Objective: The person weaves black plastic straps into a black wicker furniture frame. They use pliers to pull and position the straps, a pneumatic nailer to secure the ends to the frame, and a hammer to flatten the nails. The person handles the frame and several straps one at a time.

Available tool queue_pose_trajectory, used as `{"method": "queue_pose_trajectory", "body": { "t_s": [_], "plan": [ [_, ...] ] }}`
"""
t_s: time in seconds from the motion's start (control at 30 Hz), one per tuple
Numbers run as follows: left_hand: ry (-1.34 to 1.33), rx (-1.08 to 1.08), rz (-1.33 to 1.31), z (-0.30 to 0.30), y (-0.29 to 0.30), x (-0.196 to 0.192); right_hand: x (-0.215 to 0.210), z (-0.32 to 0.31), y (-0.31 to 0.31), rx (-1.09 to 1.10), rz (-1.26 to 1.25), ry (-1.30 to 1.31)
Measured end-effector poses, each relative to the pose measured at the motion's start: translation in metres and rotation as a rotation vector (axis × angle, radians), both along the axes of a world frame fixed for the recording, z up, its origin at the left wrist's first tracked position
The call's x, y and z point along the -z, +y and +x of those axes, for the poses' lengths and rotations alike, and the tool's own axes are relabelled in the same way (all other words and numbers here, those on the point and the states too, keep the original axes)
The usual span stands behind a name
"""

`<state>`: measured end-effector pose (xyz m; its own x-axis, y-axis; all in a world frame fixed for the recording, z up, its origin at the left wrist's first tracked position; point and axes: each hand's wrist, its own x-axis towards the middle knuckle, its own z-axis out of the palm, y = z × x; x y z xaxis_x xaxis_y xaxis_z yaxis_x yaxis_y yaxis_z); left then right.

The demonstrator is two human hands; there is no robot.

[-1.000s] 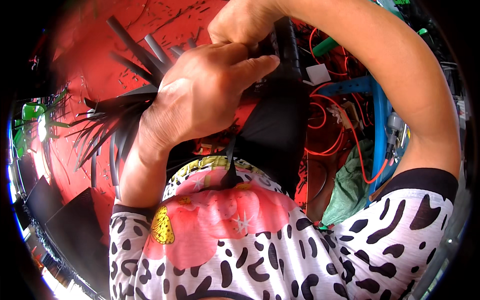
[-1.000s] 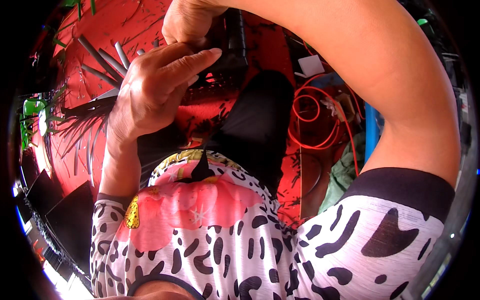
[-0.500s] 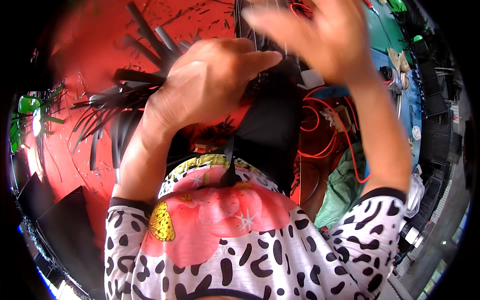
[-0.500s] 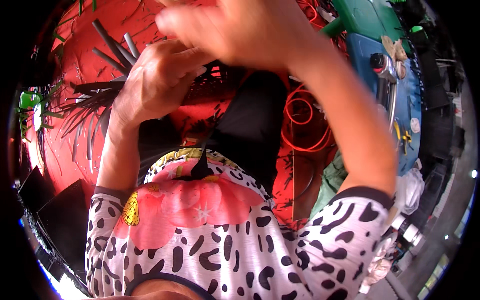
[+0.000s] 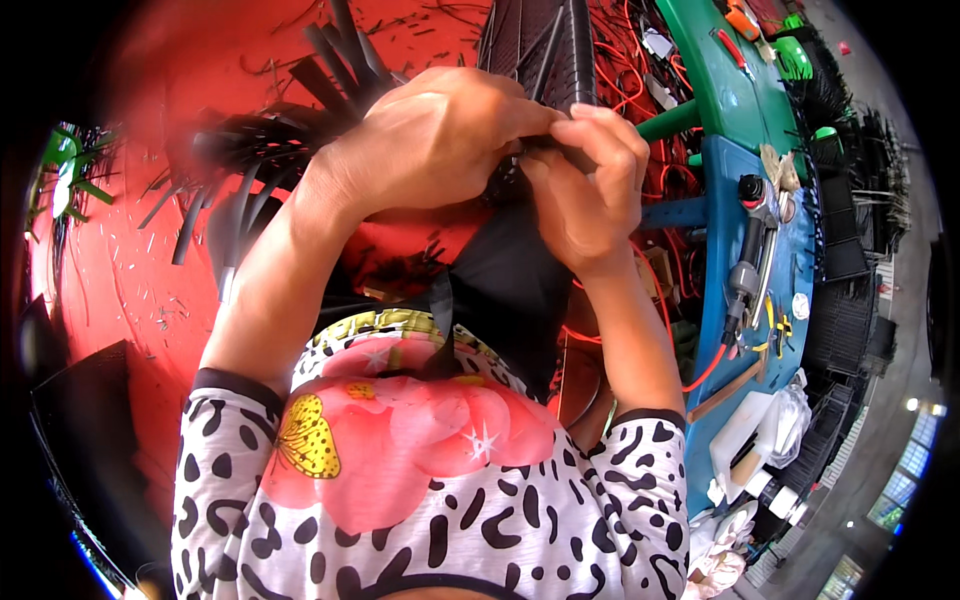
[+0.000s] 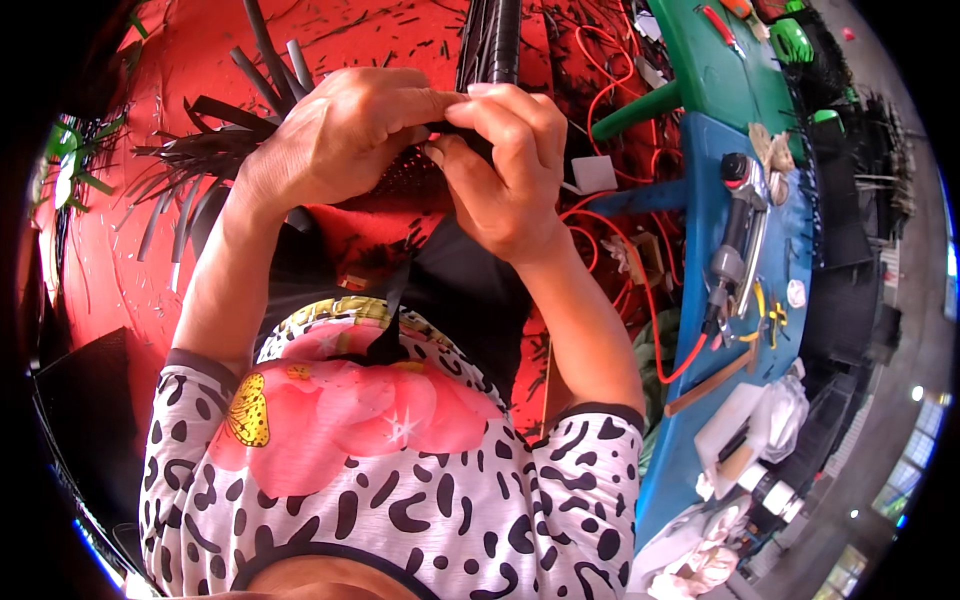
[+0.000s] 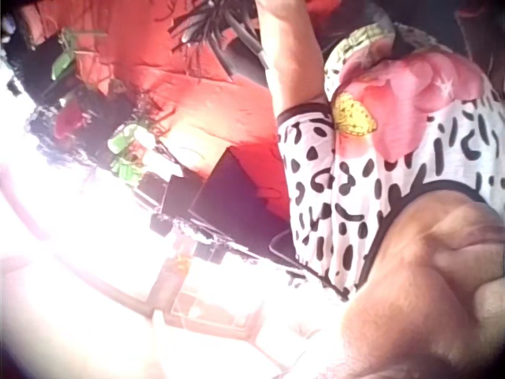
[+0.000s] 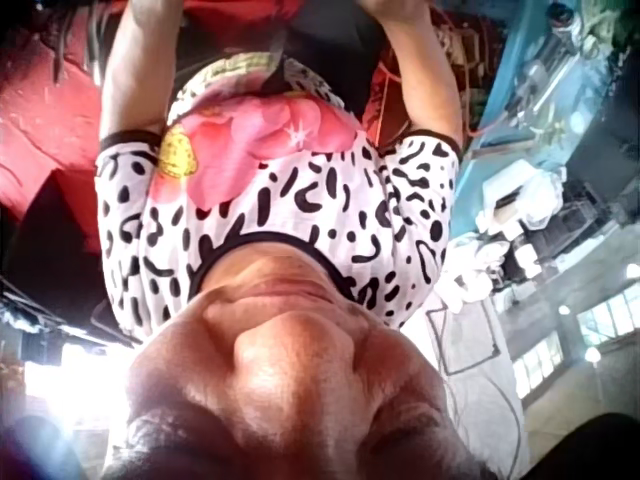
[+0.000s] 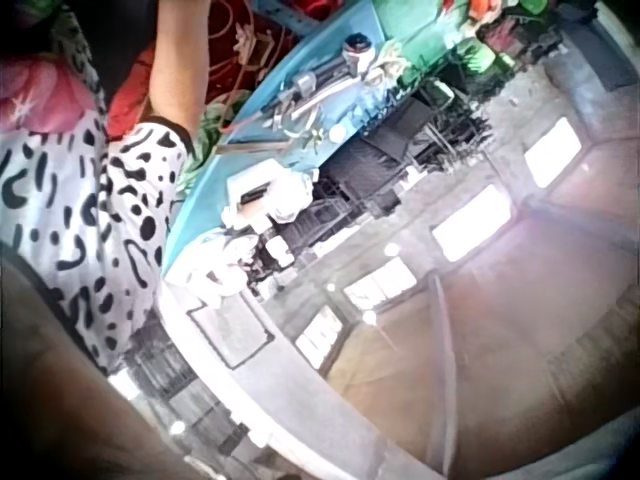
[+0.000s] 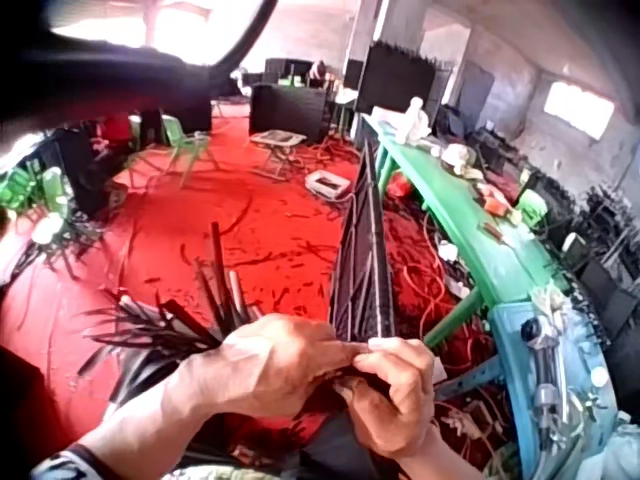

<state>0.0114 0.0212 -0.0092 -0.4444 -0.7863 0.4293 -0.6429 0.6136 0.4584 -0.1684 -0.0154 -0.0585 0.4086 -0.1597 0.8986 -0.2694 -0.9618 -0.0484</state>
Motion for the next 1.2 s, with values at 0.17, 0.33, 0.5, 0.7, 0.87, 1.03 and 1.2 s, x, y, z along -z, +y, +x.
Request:
{"method": "queue_pose_trajectory", "body": {
  "t_s": [0.17,0.33,0.5,0.7,0.87,1.03,1.2],
  "plan": [
    [-0.016,-0.023,0.040,0.001,0.000,0.004,-0.012,-0.019,0.036,-0.271,0.482,-0.168],
    [-0.017,-0.003,-0.005,0.003,-0.001,0.004,-0.009,-0.018,0.051,-0.626,0.993,-0.343],
    [-0.035,0.006,-0.022,0.000,-0.001,0.004,0.001,-0.012,0.062,-0.531,0.959,-0.297],
    [-0.085,-0.072,-0.006,-0.005,0.008,0.004,0.001,-0.008,0.079,-0.385,0.788,-0.219],
    [-0.085,-0.067,0.009,-0.002,0.008,0.004,-0.006,-0.007,0.072,-0.426,0.745,-0.257],
    [-0.057,-0.025,0.039,0.002,0.003,0.002,-0.005,0.003,0.049,-0.646,0.777,-0.392],
    [-0.059,-0.031,0.043,0.002,0.004,0.002,0.012,0.002,0.041,-0.392,0.650,-0.205]
  ]
}}
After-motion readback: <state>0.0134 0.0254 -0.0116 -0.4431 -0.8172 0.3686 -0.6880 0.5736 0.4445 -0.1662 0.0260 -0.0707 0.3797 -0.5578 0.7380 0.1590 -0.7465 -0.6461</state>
